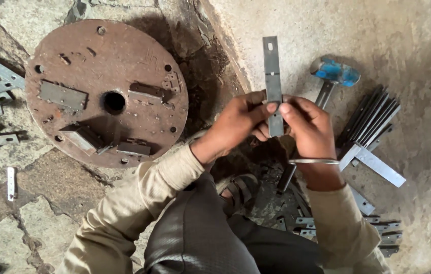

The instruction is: Bending metal strips using a hammer and a heavy jig on the workshop floor.

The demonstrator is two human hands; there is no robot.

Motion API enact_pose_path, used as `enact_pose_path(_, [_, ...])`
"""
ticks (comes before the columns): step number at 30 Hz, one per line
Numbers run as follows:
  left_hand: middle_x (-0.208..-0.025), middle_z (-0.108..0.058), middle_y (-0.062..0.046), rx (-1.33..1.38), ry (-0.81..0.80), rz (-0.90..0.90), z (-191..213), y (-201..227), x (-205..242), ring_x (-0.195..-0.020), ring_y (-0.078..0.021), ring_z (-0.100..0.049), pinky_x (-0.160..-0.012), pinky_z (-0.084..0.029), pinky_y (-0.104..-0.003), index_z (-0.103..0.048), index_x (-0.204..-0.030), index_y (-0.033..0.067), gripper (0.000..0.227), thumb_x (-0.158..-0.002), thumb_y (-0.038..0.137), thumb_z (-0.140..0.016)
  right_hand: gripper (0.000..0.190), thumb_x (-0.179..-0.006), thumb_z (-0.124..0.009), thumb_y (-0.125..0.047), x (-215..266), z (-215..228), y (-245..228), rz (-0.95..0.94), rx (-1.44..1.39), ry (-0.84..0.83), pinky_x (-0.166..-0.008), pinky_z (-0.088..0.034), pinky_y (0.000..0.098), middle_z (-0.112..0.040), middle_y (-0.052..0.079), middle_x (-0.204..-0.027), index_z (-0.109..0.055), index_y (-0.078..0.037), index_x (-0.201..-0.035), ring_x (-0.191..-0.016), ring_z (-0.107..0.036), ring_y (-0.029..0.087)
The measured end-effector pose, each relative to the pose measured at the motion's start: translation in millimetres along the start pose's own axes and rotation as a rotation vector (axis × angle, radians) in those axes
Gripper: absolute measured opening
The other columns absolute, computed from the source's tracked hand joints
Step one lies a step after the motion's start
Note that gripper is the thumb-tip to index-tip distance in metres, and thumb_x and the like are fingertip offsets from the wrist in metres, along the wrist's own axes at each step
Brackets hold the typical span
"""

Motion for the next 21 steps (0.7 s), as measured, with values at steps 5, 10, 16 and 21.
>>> enact_pose_path(5, [-0.087, -0.072, -0.011, -0.159, -0.075, -0.013, -3.6, 11.8, 13.5, -0.066, -0.0117, -0.068, -0.06, -0.062, -0.025, -0.065, -0.126, -0.0046, 0.032, -0.107, 0.021, -0.06, 0.017, -0.102, -0.069, -0.009, -2.5, -7.8, 3.9, 0.088, 0.045, -0.087, -0.075, -0.056, 0.026, -0.074, 0.007, -0.098, -0.069, 0.005, -0.111, -0.084, -0.067, 0.01])
enact_pose_path(10, [-0.098, -0.073, -0.011, -1.5, 0.327, -0.767, -9.5, 96.3, 59.8, -0.08, -0.0225, -0.071, -0.073, -0.057, -0.036, -0.066, -0.12, 0.0057, 0.036, -0.1, 0.035, -0.065, 0.014, -0.097, -0.07, -0.005, 12.2, -16.9, -39.5, 0.534, 0.744, -0.051, -0.074, -0.055, 0.0323, -0.073, 0.01, -0.1, -0.071, -0.001, -0.11, -0.085, -0.071, 0.019])
enact_pose_path(16, [-0.076, -0.067, -0.007, -1.807, -0.193, -0.222, 23.9, 40.7, 7.9, -0.055, -0.0216, -0.065, -0.067, -0.055, -0.043, -0.066, -0.098, 0.0079, 0.032, -0.106, 0.034, -0.05, 0.01, -0.092, -0.074, -0.012, 13.0, -30.1, -38.6, 0.926, 1.269, -0.117, -0.082, -0.049, 0.0423, -0.069, 0.003, -0.093, -0.076, -0.011, -0.101, -0.088, -0.063, 0.026])
enact_pose_path(21, [-0.069, -0.062, -0.01, -1.559, -0.119, -0.143, 43.8, -12.5, -32.5, -0.053, -0.0251, -0.062, -0.049, -0.052, -0.044, -0.061, -0.099, 0.0076, 0.036, -0.109, 0.039, -0.047, 0.009, -0.095, -0.077, -0.017, -20.2, 2.2, 4.5, 1.004, 1.363, 0.123, -0.096, -0.048, 0.0427, -0.07, 0.002, -0.108, -0.077, -0.017, -0.104, -0.102, -0.063, 0.023])
Point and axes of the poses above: each hand's wrist, its own x-axis away from the middle knuckle, its own z-axis out of the back of the hand, y = z × x, the point moved 8 cm from there along -x, towards the middle knuckle
